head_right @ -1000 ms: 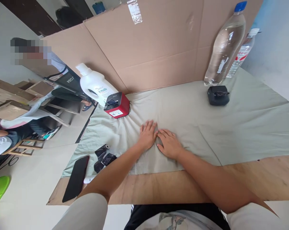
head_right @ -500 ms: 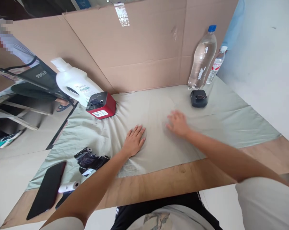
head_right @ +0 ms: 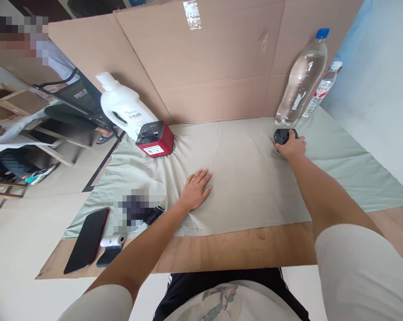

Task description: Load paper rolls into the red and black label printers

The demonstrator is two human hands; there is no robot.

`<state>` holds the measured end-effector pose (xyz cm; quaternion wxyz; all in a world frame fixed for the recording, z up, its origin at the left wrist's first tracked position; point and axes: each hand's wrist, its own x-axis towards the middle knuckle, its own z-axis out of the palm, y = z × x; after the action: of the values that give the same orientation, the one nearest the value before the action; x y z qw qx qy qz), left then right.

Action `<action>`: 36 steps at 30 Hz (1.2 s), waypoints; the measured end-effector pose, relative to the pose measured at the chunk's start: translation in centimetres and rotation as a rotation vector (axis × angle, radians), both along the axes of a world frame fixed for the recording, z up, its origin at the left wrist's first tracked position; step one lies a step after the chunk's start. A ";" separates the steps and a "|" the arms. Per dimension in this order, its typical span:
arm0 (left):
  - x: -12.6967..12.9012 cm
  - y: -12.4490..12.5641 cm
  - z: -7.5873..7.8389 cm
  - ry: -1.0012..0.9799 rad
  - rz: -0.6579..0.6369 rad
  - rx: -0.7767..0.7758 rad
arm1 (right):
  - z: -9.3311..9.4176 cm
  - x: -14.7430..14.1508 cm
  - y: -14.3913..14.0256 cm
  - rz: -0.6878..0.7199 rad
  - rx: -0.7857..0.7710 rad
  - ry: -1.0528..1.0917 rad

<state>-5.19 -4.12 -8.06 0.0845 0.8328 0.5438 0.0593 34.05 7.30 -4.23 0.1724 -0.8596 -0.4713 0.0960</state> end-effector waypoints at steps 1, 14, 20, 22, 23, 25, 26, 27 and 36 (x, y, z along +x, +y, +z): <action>0.0 0.0 0.0 -0.021 0.001 -0.008 | -0.2 -0.8 -0.5 0.034 0.023 0.020; 5.8 -1.0 0.2 -1.801 0.356 -0.655 | -3.1 -20.0 -14.1 0.619 0.293 0.459; 4.8 -1.3 -0.6 -1.913 0.368 -0.562 | -4.3 -21.5 -15.0 0.592 0.413 0.672; 4.6 -1.1 -0.5 -1.907 0.307 -0.566 | -4.6 -20.8 -14.4 0.498 0.456 0.826; 4.5 -1.1 -0.3 -1.900 0.266 -0.594 | -4.7 -20.4 -14.1 0.460 0.462 0.874; 4.5 -1.0 0.0 -1.876 0.191 -0.671 | -4.9 -19.7 -13.6 0.451 0.439 0.907; 4.5 -1.0 0.2 -1.862 0.165 -0.711 | -4.9 -19.4 -13.4 0.474 0.415 0.910; 4.4 -1.0 0.3 -1.849 0.146 -0.749 | -4.9 -19.2 -13.3 0.502 0.386 0.919; 2.7 0.2 -0.5 -1.654 0.162 -0.853 | -4.7 -18.4 -13.1 0.568 0.298 0.987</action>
<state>-2.50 -3.90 -8.60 0.7390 0.3839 0.3432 0.4345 15.69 -5.77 -8.92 0.4577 -0.5201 -0.5554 0.4599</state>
